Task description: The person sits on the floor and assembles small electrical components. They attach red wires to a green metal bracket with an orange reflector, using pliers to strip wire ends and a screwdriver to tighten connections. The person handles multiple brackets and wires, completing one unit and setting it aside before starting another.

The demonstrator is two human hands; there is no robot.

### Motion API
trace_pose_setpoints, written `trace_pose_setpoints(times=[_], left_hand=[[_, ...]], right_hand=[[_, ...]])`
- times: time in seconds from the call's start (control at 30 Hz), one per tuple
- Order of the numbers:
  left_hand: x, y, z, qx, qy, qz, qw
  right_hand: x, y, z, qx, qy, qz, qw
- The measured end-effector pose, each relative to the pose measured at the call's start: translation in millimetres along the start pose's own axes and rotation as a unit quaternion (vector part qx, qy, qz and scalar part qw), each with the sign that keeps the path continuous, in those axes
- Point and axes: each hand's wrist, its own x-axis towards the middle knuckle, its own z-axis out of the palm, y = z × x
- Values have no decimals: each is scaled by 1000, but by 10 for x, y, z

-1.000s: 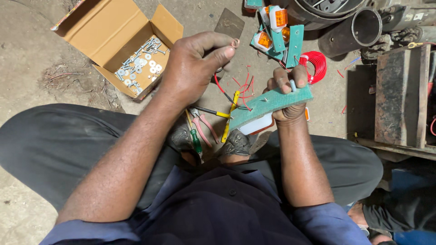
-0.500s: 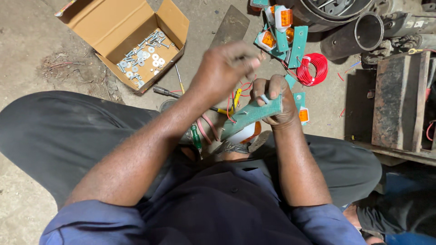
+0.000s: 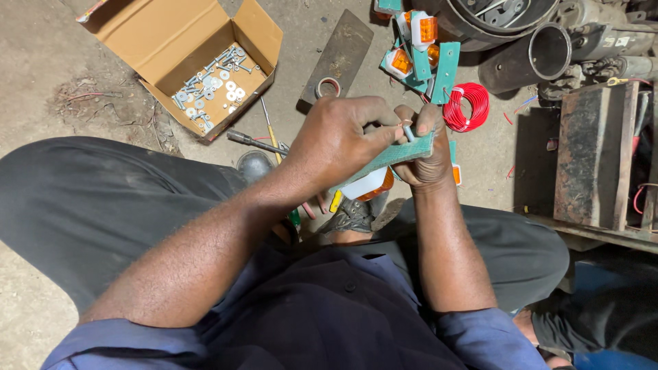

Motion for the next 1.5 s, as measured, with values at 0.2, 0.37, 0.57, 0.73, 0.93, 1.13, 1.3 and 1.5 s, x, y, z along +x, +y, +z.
trace_pose_setpoints(times=[0.2,0.37,0.57,0.73,0.93,1.13,1.3,1.5], left_hand=[[-74,15,38,110,22,77,991],[-82,46,-16,125,-18,131,983],[-72,66,-51,157,-31,109,981],[-39,81,-99,142,-112,3,983],[-55,29,-91,159,1,15,987],[-34,-198,-160,150,44,38,987],[32,-371,-191,-39,18,-93,995],[104,-523,-516,-211,-103,-154,960]], right_hand=[[19,19,32,13,13,-9,1000],[76,15,93,-26,47,-37,998],[83,28,171,-27,80,-49,995],[136,74,260,-64,126,-80,987],[158,134,417,-167,159,-99,968],[164,267,567,-258,227,-105,933],[201,192,583,-171,206,-61,961],[360,126,472,104,271,56,955]])
